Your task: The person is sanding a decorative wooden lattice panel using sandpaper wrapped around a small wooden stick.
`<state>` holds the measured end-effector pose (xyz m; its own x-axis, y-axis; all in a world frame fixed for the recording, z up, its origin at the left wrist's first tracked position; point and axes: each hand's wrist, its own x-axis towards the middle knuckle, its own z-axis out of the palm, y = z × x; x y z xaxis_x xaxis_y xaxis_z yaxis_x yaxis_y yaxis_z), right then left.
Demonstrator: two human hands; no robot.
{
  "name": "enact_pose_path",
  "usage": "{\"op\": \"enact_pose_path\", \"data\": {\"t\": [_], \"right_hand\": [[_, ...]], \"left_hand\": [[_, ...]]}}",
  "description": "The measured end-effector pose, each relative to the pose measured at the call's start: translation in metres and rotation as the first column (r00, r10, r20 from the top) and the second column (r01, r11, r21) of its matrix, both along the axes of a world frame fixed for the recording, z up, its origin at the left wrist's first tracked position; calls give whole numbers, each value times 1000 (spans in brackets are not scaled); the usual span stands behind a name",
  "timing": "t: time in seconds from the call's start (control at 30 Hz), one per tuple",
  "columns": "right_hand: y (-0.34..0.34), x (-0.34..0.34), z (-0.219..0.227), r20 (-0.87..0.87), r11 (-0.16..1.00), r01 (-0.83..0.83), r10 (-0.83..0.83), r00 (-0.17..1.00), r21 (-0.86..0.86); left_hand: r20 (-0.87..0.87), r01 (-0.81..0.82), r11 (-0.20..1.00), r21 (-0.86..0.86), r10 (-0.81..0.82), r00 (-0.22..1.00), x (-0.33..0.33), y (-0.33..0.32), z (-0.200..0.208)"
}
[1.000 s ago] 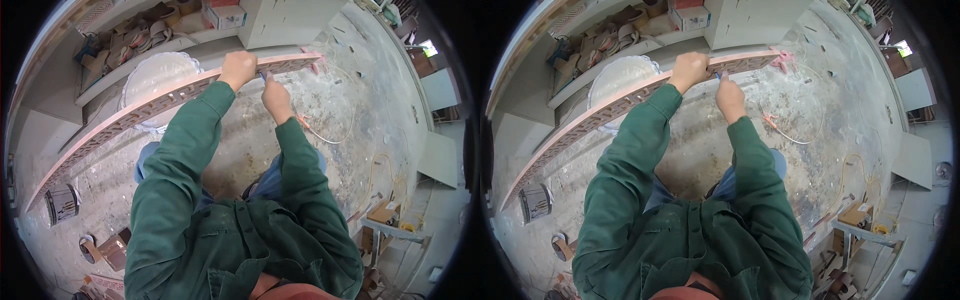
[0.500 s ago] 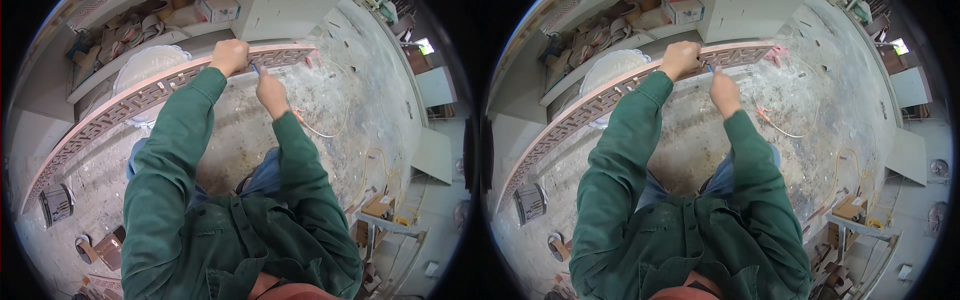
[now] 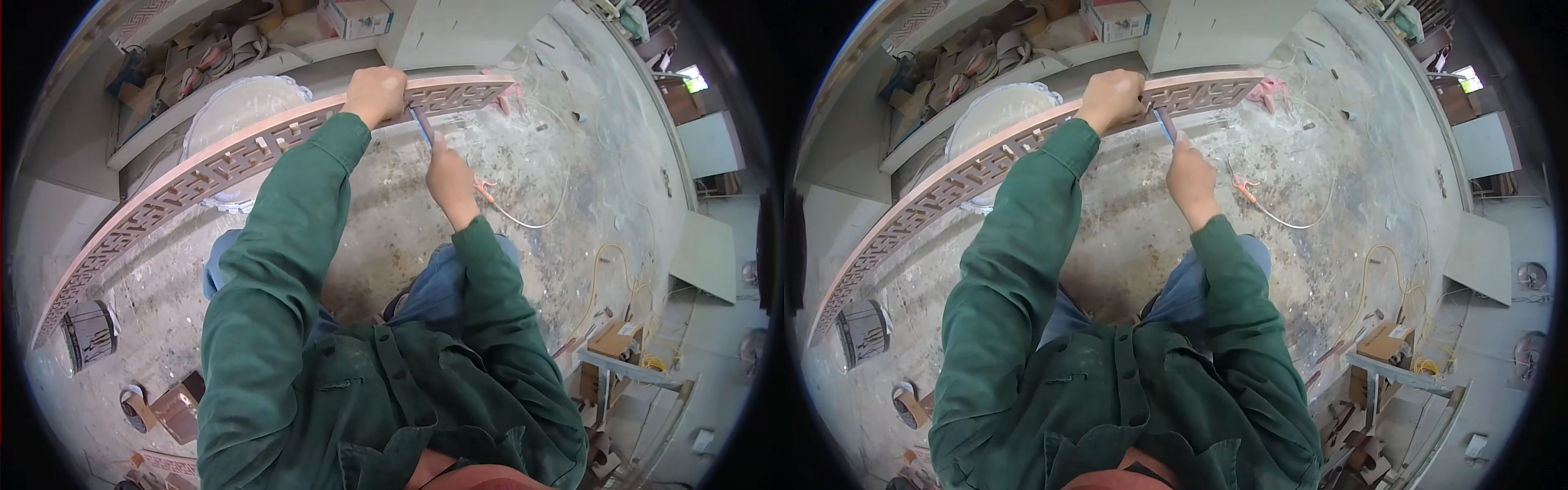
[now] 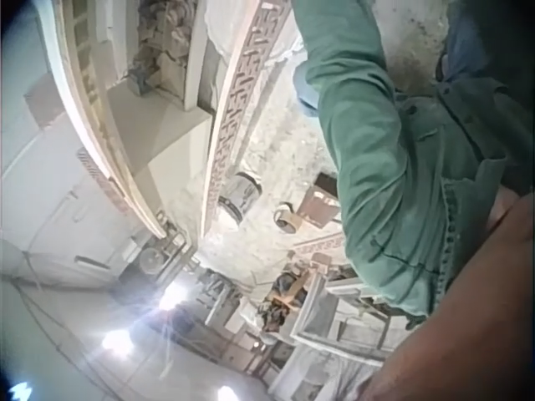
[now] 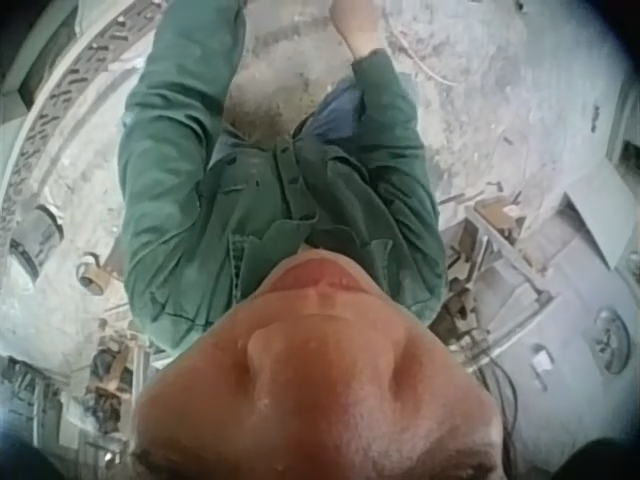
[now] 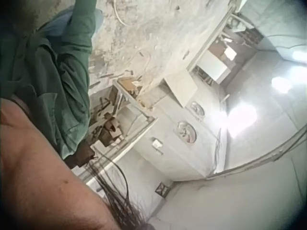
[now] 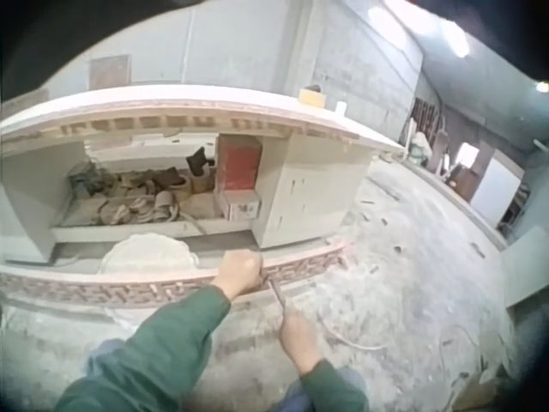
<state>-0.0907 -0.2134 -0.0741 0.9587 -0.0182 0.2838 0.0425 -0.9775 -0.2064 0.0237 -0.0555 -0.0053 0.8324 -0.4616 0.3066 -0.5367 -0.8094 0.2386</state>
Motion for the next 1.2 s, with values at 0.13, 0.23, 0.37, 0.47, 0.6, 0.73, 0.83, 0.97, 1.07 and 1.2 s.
{"op": "enact_pose_path", "data": {"t": [0.13, 0.23, 0.37, 0.47, 0.6, 0.73, 0.83, 0.97, 1.07, 1.2], "right_hand": [[-6, 23, 9, -35, 998, 19, -17, 999, 63], [4, 49, 18, -73, 993, 110, -107, 992, 37], [1, 14, -3, -45, 999, 39, -38, 998, 33], [13, -11, 3, -76, 996, 82, -83, 994, -20], [5, 34, 13, 45, 999, 36, -36, 998, 4], [8, 34, 9, -52, 993, 63, -69, 996, -96], [23, -1, -4, 44, 999, 1, 1, 999, -40], [16, 19, 5, 57, 999, 24, -22, 998, -42], [10, 45, 11, -10, 993, 72, -73, 997, -94], [19, 9, 0, 30, 987, 11, -6, 1000, -161]], "left_hand": [[10, 26, 999, 26, -27, 1000, 0, -8, 7], [-5, 26, 999, 30, -26, 1000, 5, -14, 4], [-74, -2, 999, 38, 5, 997, 4, -1, 0], [-43, -20, 998, 63, 22, 999, 6, 7, -1], [7, 54, 996, 66, -55, 998, 3, -9, 7], [-64, 23, 999, 43, -21, 998, -2, -9, 11], [-63, -19, 999, 49, 22, 998, 1, 7, 9], [-66, 18, 997, 74, -13, 998, -1, -5, 16], [-81, 27, 998, 64, -21, 997, 0, -12, 16], [-113, -22, 998, 58, 28, 993, 0, 2, 12]]}}
